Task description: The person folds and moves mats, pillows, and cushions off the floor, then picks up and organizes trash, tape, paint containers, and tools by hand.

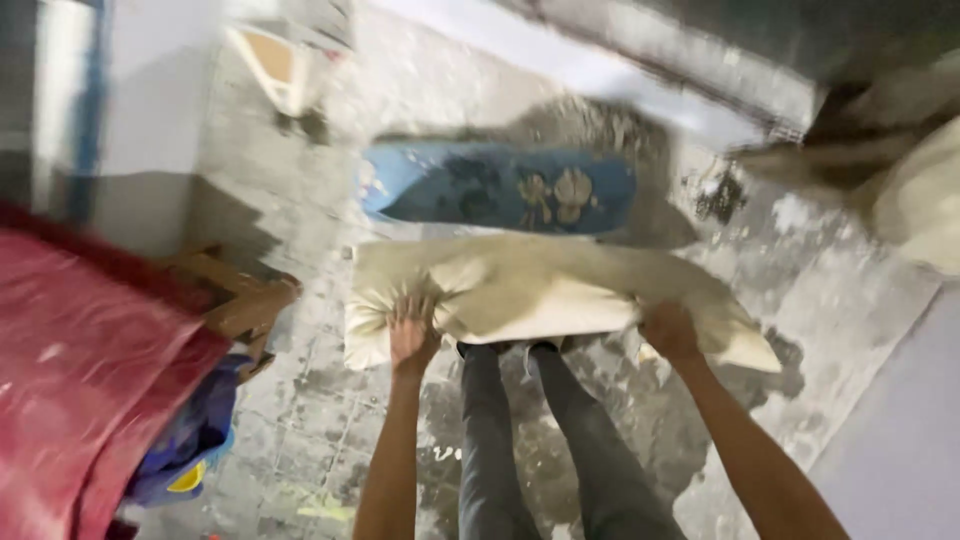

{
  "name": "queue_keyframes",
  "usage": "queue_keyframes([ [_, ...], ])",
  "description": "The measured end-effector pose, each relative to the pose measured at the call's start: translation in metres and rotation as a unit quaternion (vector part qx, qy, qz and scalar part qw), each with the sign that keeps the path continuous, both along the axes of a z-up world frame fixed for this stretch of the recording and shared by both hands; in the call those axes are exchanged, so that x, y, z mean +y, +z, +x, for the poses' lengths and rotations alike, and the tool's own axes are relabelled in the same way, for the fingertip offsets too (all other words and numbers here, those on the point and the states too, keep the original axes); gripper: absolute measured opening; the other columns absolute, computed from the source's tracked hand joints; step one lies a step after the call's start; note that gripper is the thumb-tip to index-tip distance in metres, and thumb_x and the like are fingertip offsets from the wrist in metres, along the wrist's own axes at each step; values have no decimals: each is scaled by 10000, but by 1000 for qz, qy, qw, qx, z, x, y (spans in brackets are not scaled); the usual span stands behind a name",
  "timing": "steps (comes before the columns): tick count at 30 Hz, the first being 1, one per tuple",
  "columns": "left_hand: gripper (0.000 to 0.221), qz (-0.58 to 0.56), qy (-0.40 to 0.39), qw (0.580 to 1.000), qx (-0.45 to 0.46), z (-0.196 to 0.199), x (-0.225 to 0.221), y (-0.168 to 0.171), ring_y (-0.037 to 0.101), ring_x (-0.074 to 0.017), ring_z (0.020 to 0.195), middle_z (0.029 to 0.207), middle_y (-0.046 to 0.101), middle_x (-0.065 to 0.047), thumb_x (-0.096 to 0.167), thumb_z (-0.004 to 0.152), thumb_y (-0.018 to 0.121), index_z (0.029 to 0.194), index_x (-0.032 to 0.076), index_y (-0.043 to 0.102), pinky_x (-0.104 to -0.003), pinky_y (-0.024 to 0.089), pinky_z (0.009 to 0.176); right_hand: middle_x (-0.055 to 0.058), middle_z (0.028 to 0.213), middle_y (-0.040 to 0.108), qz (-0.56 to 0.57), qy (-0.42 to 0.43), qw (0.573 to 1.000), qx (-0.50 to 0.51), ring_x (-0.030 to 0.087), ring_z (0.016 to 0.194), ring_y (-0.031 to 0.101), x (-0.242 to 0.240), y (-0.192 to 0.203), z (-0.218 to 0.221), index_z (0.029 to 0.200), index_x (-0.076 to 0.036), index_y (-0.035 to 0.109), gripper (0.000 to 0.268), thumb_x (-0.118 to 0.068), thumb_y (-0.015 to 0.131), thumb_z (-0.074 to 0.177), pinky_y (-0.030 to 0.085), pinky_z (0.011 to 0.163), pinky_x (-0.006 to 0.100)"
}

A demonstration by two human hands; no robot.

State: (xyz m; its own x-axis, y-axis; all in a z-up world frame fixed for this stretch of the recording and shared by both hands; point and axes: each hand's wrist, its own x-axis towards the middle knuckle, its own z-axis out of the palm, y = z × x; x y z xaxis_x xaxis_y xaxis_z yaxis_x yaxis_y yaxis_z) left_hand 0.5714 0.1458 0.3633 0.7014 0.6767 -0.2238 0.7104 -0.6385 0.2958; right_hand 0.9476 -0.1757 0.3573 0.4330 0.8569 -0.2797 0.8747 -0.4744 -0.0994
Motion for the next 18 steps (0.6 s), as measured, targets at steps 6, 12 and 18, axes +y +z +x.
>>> queue_keyframes([
  [6,793,17,60,998,4,-40,-8,160,455,-432,1383,1428,534,-190,301,672,877,1365,101,548,-612,388,1103,143,982,723,-99,59,993,-17,342,994,666,46,134,24,1083,-151,733,385,-502,697,930,534,887,509],
  [12,917,14,132,991,14,-102,-20,285,460,-422,1368,1419,545,-184,205,632,864,1469,68,517,-561,415,1091,145,1031,677,96,137,986,-18,370,1013,626,88,211,-3,1316,-218,657,469,-446,721,911,485,909,532],
  [18,836,22,253,967,-8,-168,-22,375,474,-417,1294,1338,554,-178,170,616,861,1383,87,538,-583,408,1031,181,1208,635,94,88,992,-6,404,1187,564,179,266,-56,1439,-289,627,695,-341,818,773,444,1029,543],
])
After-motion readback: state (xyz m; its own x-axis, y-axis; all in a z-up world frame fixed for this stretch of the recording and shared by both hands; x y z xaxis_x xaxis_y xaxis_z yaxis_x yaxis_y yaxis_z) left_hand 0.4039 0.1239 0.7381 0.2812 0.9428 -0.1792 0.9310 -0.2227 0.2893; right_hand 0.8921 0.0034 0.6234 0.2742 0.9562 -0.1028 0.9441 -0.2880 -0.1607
